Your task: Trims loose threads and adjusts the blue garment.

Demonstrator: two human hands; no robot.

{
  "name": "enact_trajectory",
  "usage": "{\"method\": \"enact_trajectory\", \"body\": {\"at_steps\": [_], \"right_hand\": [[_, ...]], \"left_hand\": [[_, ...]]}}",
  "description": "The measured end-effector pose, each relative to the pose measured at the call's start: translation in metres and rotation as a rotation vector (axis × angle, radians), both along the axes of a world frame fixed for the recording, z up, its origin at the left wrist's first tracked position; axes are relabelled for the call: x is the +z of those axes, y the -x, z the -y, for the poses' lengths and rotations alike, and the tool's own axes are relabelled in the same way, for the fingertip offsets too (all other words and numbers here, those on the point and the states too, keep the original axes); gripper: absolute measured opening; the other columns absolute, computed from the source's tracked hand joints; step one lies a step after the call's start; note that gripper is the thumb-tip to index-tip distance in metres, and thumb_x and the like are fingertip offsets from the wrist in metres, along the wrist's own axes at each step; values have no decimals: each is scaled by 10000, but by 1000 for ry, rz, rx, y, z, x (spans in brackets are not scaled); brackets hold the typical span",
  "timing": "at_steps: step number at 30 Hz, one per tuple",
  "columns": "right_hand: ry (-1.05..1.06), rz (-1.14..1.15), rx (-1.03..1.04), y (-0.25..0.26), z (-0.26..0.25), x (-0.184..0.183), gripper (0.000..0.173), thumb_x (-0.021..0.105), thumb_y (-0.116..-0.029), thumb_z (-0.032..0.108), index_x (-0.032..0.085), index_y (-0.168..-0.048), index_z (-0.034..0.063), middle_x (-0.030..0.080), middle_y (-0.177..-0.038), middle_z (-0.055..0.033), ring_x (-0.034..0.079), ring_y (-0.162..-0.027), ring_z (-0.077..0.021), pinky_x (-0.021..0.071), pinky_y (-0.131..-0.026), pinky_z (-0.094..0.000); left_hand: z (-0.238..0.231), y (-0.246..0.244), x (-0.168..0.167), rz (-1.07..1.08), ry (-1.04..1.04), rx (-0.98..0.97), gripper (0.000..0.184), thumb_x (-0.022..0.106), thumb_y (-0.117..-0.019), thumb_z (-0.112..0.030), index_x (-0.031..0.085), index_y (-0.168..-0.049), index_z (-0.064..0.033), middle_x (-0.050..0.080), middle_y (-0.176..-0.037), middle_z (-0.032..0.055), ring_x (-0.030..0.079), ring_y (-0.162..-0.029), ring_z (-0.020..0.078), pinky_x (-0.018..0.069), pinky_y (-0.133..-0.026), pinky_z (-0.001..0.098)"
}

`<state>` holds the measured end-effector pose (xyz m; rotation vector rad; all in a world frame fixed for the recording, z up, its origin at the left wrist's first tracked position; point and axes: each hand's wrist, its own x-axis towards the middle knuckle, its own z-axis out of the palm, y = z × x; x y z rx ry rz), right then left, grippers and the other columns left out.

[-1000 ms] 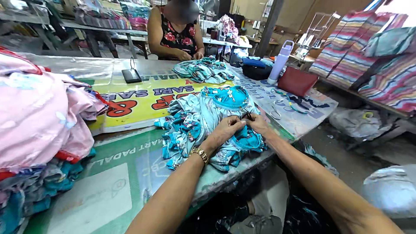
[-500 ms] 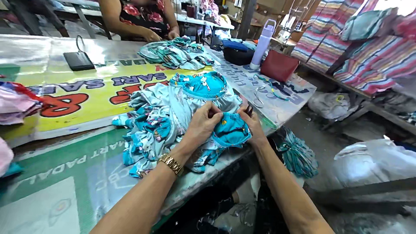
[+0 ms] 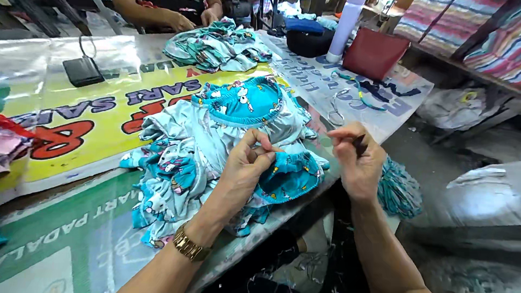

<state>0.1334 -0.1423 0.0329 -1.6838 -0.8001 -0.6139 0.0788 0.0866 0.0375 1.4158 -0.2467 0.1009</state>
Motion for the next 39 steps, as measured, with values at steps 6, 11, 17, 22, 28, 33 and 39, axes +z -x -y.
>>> {"method": "enact_trajectory", "body": {"at_steps": [6, 11, 17, 22, 28, 33, 39], "right_hand": [[58, -109, 224, 15, -32, -10, 215, 774, -911, 147, 711, -1059, 4, 635, -925, -12, 593, -759, 5, 531, -660, -126], [191, 227, 52, 6, -34, -16, 94, 719, -939, 83, 744, -933, -8, 701, -842, -67, 654, -745, -60, 541, -656, -174], [328, 407, -24, 4, -24, -15, 71, 683, -944, 88, 725, -923, 35, 698, -837, -82, 637, -701, -120, 486, -585, -238], [179, 51, 258, 0, -23, 3, 90, 665, -956, 57, 664, -904, -17, 619, -835, -26, 574, -747, 7, 493, -662, -107], [315, 154, 168, -9, -32, 26, 61, 659, -929, 53, 689, -906, 6, 633, -833, -36, 576, -705, -24, 470, -597, -145], [403, 198, 170, 1, -37, 41, 68, 686, -920, 112, 695, -923, 45, 617, -817, -10, 538, -658, -28, 405, -527, -168], [603, 27, 210, -1, -24, 48, 312, 659, -924, 335, 610, -1142, 117, 619, -859, 81, 576, -698, 24, 473, -563, -168]], "left_hand": [[5, 2, -4, 35, -28, -1, 165, 596, -948, -14, 600, -1043, -148, 725, -890, 3, 682, -738, 41, 565, -662, 177], [7, 2, -2, 20, -74, 62, 181, 645, -955, -21, 613, -1102, -122, 683, -830, 2, 657, -703, 61, 567, -655, 195], [12, 4, 2, -54, -25, 174, 156, 630, -958, 19, 608, -1032, -117, 665, -803, 5, 627, -659, 45, 546, -611, 184], [9, 2, -3, 156, -233, 123, 179, 565, -1006, -9, 720, -1029, -94, 692, -895, -30, 641, -756, 29, 547, -675, 163], [-7, 2, 7, 269, -403, 12, 143, 631, -963, -126, 712, -1076, -93, 690, -929, -57, 630, -737, 4, 539, -632, 142], [-26, 3, 26, 300, -441, -33, 60, 645, -975, -126, 699, -999, -115, 705, -898, -72, 678, -787, 23, 590, -714, 170], [-35, 2, 26, 277, -353, 24, 54, 606, -1029, -199, 650, -1006, -178, 681, -867, -92, 636, -707, -13, 534, -617, 120]]}}
